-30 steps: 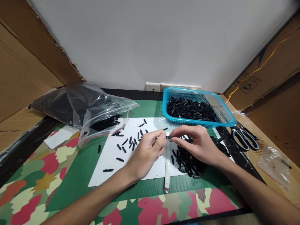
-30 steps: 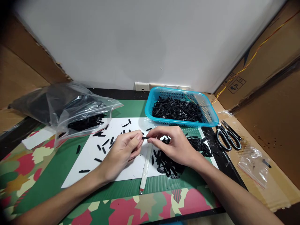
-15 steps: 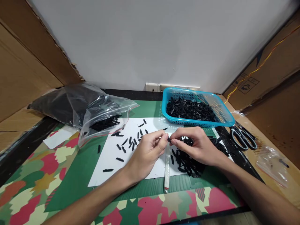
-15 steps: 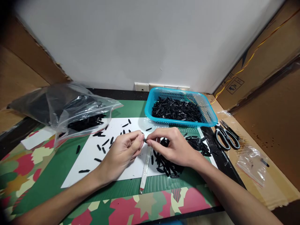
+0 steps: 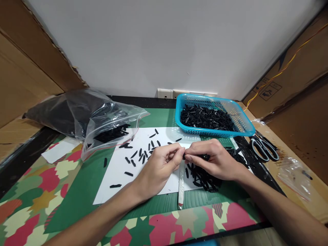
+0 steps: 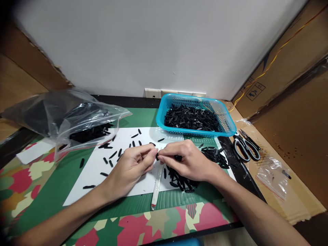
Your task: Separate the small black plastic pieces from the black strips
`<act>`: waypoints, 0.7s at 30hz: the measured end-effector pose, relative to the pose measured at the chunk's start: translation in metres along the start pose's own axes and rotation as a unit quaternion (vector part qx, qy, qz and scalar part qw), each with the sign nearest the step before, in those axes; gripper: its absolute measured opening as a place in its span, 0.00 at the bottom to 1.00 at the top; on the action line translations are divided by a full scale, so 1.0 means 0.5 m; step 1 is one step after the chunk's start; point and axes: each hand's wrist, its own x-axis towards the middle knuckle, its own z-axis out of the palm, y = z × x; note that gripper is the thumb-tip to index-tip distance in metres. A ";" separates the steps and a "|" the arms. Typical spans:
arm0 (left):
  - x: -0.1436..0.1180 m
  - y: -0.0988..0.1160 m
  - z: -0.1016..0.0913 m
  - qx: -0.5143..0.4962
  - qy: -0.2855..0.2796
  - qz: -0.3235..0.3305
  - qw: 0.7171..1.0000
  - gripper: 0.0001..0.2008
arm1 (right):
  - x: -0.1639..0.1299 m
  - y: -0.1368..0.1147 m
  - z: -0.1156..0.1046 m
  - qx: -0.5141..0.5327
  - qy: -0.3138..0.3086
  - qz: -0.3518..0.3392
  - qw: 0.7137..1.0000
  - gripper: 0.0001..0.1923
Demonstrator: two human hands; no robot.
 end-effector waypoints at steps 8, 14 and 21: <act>0.000 -0.012 0.001 0.105 0.043 0.057 0.992 0.20 | 0.002 0.006 0.021 -0.021 0.009 -0.015 1.000 0.15; -0.001 -0.016 -0.001 0.131 0.040 0.065 0.988 0.19 | 0.004 0.006 0.044 -0.026 0.075 0.008 0.997 0.14; 0.000 -0.007 0.006 0.055 0.059 0.048 0.996 0.22 | 0.008 -0.003 0.042 -0.102 0.117 -0.011 0.988 0.14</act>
